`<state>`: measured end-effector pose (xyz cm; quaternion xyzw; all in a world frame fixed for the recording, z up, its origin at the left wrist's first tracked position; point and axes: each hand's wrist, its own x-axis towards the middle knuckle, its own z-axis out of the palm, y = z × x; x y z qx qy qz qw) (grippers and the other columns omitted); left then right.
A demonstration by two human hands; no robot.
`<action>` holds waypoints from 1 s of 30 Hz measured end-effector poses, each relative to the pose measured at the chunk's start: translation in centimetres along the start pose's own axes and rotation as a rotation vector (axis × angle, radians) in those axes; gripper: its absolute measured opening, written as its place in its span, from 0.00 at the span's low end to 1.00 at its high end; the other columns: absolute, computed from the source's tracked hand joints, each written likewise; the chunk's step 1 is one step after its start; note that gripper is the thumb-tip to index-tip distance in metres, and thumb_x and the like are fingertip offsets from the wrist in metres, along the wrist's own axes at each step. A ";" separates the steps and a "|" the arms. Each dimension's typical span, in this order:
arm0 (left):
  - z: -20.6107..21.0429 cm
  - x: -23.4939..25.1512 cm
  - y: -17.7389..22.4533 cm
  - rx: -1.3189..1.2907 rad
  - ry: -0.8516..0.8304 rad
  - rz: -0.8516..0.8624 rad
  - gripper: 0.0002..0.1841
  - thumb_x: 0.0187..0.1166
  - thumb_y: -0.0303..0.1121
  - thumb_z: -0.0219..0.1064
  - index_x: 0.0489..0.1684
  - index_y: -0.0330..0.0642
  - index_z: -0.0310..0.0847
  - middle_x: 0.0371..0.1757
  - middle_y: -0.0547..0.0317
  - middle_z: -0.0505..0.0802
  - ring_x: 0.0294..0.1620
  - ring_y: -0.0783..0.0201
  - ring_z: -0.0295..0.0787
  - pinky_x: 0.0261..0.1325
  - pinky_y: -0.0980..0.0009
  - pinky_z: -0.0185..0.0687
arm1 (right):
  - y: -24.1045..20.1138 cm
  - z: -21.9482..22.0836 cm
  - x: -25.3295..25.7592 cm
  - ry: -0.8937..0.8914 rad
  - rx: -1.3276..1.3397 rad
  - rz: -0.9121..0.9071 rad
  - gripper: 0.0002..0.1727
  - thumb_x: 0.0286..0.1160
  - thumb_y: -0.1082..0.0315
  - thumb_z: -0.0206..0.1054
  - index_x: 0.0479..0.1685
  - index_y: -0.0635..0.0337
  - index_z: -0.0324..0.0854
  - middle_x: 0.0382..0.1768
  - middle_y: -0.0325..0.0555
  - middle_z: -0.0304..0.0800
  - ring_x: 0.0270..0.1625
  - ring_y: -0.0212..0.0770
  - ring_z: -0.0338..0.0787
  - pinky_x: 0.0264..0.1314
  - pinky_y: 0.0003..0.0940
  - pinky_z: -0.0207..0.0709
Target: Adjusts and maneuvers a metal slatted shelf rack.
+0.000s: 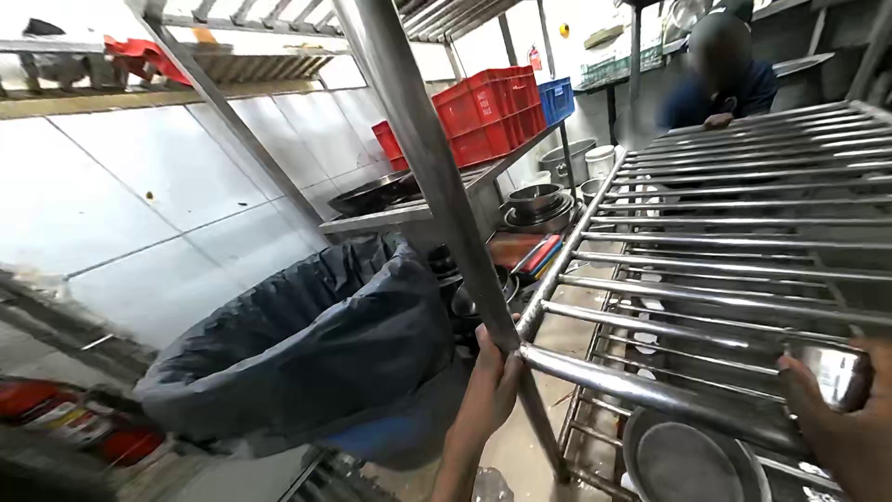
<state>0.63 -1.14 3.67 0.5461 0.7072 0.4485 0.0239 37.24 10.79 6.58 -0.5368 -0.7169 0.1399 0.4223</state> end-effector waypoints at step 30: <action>1.0 1.2 6.1 0.390 0.161 -0.300 0.33 0.65 0.48 0.69 0.68 0.36 0.74 0.33 0.51 0.93 0.37 0.48 0.93 0.43 0.46 0.85 | -0.1 1.1 1.0 -0.016 -0.296 0.072 0.39 0.71 0.46 0.73 0.73 0.68 0.76 0.59 0.70 0.86 0.55 0.70 0.90 0.54 0.71 0.81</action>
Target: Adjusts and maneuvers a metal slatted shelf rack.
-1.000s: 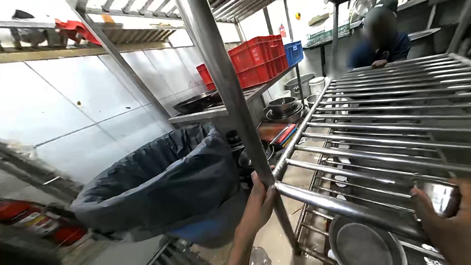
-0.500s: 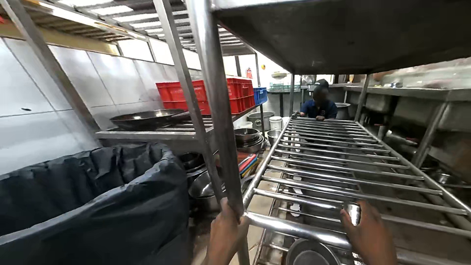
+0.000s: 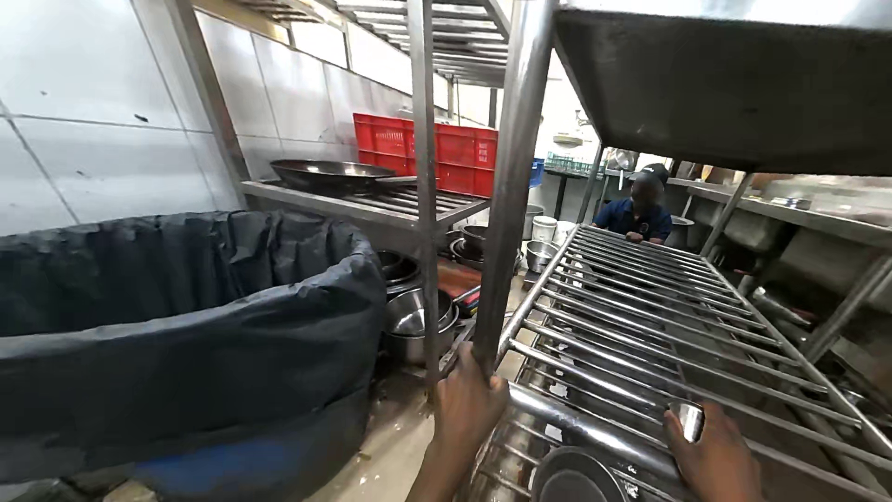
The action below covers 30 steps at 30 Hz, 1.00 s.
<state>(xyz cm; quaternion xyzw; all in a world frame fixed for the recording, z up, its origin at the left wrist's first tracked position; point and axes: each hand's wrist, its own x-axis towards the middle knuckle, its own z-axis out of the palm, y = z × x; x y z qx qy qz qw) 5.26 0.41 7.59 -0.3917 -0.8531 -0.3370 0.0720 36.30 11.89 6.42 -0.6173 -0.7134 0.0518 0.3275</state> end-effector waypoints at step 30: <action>4.5 -2.4 -5.9 -0.626 -0.050 0.418 0.43 0.78 0.28 0.57 0.96 0.40 0.36 0.88 0.42 0.68 0.85 0.57 0.70 0.83 0.56 0.69 | 0.8 -0.7 -0.8 0.082 0.029 -0.047 0.36 0.73 0.49 0.72 0.68 0.74 0.74 0.57 0.81 0.83 0.59 0.81 0.85 0.57 0.81 0.72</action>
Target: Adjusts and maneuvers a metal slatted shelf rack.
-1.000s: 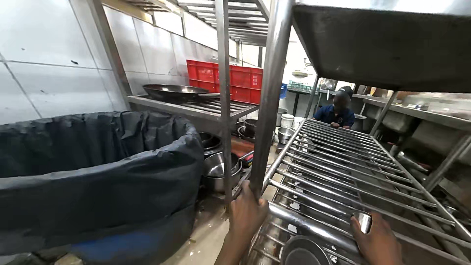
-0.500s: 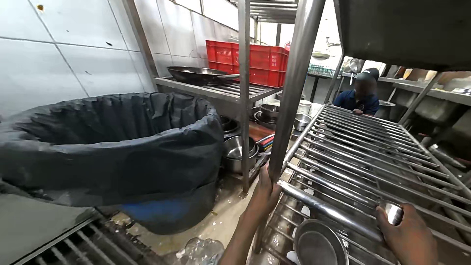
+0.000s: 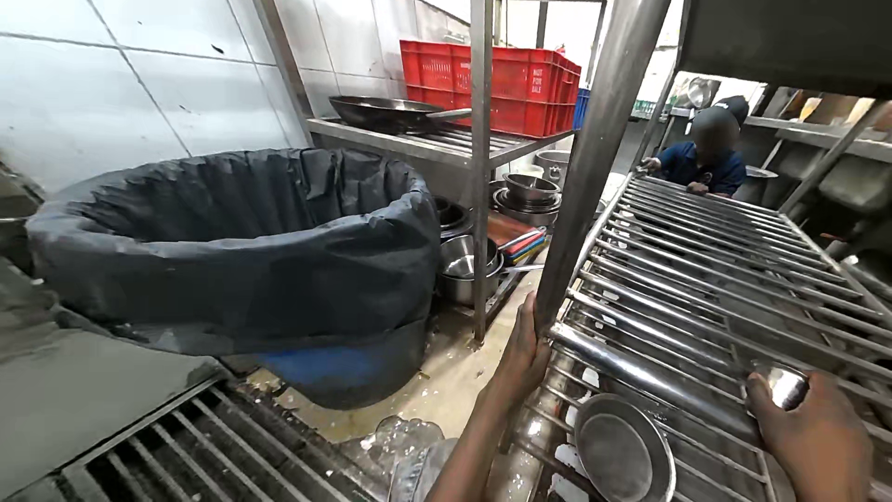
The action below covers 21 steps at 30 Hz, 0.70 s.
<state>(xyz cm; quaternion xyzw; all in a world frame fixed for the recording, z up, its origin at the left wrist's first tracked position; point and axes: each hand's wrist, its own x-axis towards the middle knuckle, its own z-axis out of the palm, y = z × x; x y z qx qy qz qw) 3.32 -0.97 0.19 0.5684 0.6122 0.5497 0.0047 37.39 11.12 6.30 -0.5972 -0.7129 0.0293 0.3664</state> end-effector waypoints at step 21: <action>0.8 -0.6 -0.7 -0.139 0.034 0.018 0.42 0.87 0.42 0.56 0.98 0.59 0.30 0.92 0.53 0.62 0.86 0.62 0.67 0.84 0.55 0.69 | -1.8 0.1 -0.9 0.099 -0.044 0.014 0.34 0.73 0.50 0.69 0.62 0.77 0.75 0.54 0.82 0.81 0.55 0.83 0.84 0.49 0.81 0.71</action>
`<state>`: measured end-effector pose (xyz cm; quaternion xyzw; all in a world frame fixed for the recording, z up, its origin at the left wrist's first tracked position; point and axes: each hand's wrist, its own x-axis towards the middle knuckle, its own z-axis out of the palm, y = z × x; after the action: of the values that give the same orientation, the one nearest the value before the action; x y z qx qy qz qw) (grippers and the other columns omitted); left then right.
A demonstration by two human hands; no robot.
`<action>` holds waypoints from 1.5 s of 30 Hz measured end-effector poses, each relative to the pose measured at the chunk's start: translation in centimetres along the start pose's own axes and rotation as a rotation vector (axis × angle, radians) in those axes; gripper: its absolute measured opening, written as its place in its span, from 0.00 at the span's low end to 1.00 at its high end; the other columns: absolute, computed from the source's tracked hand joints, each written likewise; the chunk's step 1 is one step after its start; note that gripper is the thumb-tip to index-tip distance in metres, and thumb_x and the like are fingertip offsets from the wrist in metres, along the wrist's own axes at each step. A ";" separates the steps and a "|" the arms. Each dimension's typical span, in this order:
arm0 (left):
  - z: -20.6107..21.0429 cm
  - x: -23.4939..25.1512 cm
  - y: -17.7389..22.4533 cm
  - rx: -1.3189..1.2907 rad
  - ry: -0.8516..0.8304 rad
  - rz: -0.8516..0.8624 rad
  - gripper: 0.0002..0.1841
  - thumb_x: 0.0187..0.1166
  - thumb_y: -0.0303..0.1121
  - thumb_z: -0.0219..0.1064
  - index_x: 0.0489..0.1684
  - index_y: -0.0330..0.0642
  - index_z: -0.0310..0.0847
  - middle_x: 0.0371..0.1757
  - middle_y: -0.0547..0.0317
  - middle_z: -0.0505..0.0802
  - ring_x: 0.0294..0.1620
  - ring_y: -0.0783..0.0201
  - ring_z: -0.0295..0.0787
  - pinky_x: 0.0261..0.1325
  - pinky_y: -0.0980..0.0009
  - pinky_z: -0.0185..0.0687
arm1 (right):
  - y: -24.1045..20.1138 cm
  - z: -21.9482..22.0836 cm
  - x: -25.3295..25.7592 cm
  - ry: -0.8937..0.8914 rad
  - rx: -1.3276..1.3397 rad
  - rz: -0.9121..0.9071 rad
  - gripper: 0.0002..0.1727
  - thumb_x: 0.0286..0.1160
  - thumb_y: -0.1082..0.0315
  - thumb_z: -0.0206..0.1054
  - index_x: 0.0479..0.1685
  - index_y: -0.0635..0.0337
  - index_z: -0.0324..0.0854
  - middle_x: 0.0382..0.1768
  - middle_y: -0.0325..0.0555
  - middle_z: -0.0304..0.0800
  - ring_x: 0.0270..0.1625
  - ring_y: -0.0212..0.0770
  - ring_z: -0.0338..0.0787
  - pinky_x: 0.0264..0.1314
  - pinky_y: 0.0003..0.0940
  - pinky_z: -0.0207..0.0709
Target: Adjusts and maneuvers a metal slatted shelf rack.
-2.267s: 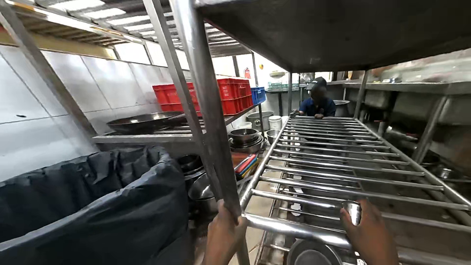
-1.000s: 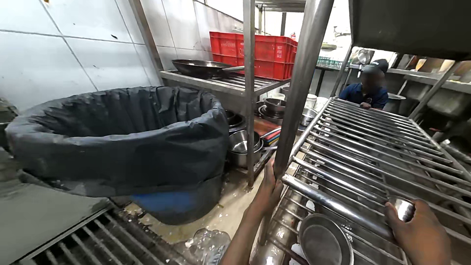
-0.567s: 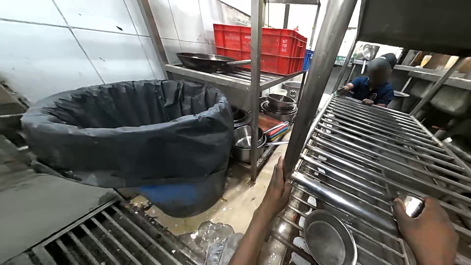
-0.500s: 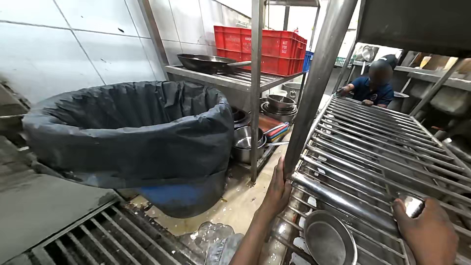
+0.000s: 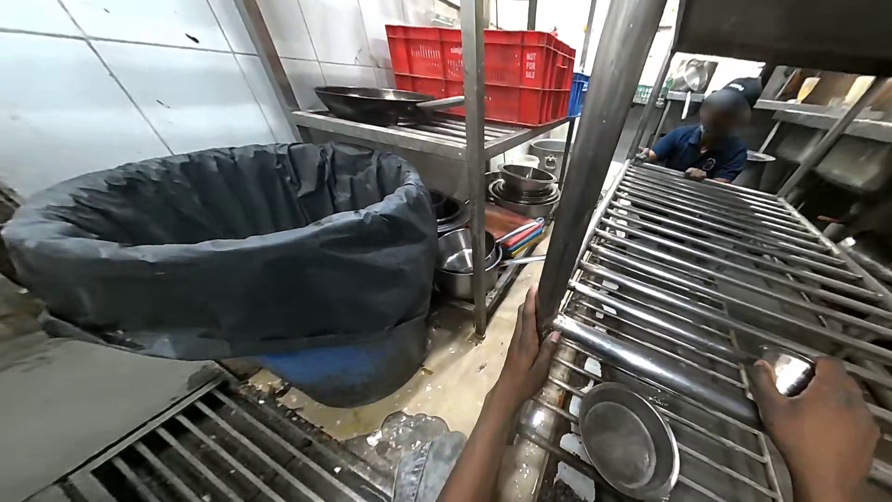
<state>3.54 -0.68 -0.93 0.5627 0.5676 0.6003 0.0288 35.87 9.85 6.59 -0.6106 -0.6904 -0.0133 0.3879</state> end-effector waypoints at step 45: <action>2.7 -0.1 -5.5 -0.209 0.370 0.106 0.53 0.65 0.70 0.71 0.75 0.29 0.59 0.57 0.62 0.87 0.54 0.77 0.88 0.57 0.74 0.87 | -19.0 7.2 6.0 -1.181 0.533 -0.584 0.37 0.61 0.60 0.81 0.72 0.54 0.69 0.35 0.48 0.86 0.36 0.48 0.89 0.35 0.51 0.82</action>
<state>2.17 2.92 -5.70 0.4659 0.4673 0.7497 -0.0494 16.18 13.59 13.55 -0.1903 -0.9004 0.3858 0.0657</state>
